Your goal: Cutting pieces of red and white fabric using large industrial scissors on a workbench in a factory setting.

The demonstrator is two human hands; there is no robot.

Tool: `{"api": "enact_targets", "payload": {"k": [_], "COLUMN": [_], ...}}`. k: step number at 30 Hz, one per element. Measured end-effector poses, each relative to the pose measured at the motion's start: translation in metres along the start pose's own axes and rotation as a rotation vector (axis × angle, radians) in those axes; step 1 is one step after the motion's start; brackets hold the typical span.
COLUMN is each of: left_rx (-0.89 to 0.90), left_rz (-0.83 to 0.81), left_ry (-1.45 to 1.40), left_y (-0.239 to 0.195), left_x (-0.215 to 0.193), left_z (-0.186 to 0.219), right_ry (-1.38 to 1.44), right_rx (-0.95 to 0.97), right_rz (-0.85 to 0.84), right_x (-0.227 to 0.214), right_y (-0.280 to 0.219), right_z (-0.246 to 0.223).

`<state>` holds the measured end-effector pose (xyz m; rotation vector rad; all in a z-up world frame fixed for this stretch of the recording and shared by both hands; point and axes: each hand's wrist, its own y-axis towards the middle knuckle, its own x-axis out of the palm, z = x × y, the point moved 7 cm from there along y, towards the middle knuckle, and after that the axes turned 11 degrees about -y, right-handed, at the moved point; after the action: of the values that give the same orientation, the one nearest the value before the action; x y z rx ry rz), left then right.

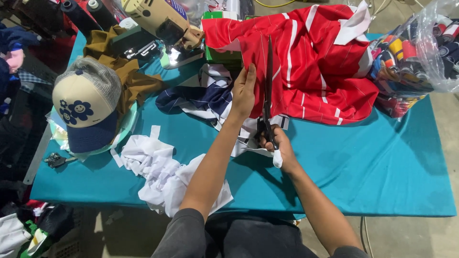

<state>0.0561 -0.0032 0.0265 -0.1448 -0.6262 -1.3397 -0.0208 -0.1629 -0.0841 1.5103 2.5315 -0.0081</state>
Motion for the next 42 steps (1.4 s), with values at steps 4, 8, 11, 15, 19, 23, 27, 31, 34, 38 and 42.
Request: {"api": "enact_targets", "payload": {"k": [4, 8, 11, 15, 19, 23, 27, 31, 34, 38, 42], "left_rx": [-0.01, -0.008, -0.007, 0.01, 0.018, -0.001, 0.048, 0.002, -0.039, -0.111, -0.154], "left_rz": [0.023, 0.024, 0.023, 0.014, 0.008, 0.01, 0.078, 0.125, 0.162, 0.215, 0.198], "left_ry": [0.031, 0.046, 0.027, 0.022, -0.001, -0.072, -0.12, -0.232, -0.308, -0.28, -0.173], "left_y": [-0.003, 0.0, 0.002, 0.018, 0.007, 0.012, 0.011, 0.01, 0.012, 0.013, 0.014], "left_x": [0.002, 0.001, -0.006, -0.04, -0.016, -0.031, -0.025, -0.044, -0.057, -0.081, -0.081], "left_z": [0.0, 0.004, -0.01, -0.067, -0.031, -0.059, 0.003, 0.036, 0.045, 0.036, 0.031], "right_ry": [-0.024, -0.029, -0.042, -0.099, -0.078, -0.109, -0.079, -0.237, -0.599, -0.909, -1.045], "right_rx": [0.02, 0.061, 0.08, 0.074, 0.11, 0.117, 0.143, 0.32, 0.4, 0.461, 0.247], "right_rz": [0.027, 0.048, 0.062, 0.089, 0.096, 0.102, 0.077, -0.058, -0.175, -0.286, -0.366], "right_x": [-0.003, -0.001, -0.003, -0.006, -0.004, -0.007, -0.019, -0.049, -0.068, -0.069, -0.066], "right_y": [-0.001, -0.002, -0.005, -0.002, -0.005, -0.005, -0.011, -0.049, -0.071, -0.085, -0.086], "right_z": [0.001, -0.002, -0.002, -0.003, -0.005, -0.009, -0.045, -0.05, -0.056, -0.065, -0.056]}}
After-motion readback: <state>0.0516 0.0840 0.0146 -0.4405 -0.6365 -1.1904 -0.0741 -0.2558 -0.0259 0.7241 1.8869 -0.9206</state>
